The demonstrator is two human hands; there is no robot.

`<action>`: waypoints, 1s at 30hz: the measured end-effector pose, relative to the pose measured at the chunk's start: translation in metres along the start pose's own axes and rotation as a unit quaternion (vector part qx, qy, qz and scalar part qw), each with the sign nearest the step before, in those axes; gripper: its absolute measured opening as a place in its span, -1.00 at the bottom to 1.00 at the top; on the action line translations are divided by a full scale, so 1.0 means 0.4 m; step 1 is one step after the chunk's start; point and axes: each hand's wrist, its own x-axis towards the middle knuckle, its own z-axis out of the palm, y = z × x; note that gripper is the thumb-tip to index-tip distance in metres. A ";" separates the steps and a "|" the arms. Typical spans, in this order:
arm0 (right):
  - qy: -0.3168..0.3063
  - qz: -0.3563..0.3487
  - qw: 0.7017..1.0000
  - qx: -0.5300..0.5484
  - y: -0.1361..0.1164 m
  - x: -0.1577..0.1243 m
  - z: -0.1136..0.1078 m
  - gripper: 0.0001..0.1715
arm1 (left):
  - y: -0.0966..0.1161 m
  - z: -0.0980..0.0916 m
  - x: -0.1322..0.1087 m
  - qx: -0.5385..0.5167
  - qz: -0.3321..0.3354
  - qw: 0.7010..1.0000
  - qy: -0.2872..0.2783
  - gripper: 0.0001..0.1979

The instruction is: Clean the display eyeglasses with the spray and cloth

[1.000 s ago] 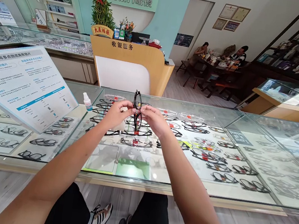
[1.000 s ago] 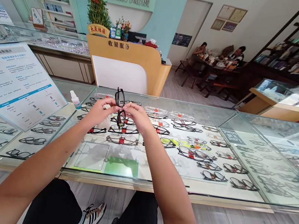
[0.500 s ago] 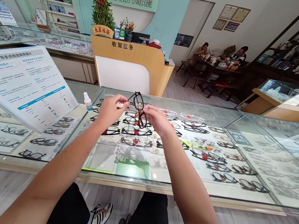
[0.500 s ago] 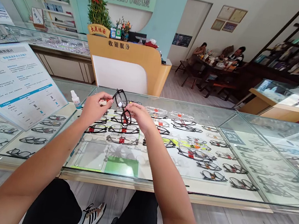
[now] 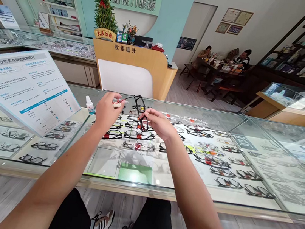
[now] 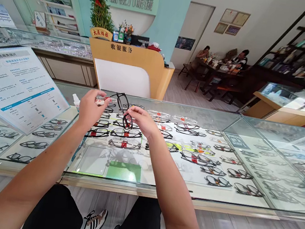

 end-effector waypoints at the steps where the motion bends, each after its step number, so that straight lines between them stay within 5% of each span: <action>1: -0.001 -0.002 1.000 0.006 -0.002 -0.002 0.001 -0.45 | -0.001 0.001 0.000 -0.001 0.000 1.000 0.003 -0.91; 9: -0.009 -0.027 0.998 0.064 -0.011 -0.006 0.004 -0.42 | 0.007 -0.001 -0.006 -0.034 0.059 0.997 0.043 -0.88; 17: -0.030 -0.047 0.991 0.121 -0.013 -0.007 0.004 -0.49 | 0.029 0.013 -0.030 -0.069 0.198 0.970 -0.125 -0.65; 24: -0.026 -0.087 0.988 0.125 -0.016 -0.008 0.012 -0.52 | 0.034 0.017 -0.037 -0.034 0.176 0.965 -0.194 -0.50; 30: 0.014 -0.140 0.975 0.172 -0.023 -0.005 0.014 -0.55 | 0.030 0.019 -0.034 -0.006 0.150 0.966 -0.212 -0.59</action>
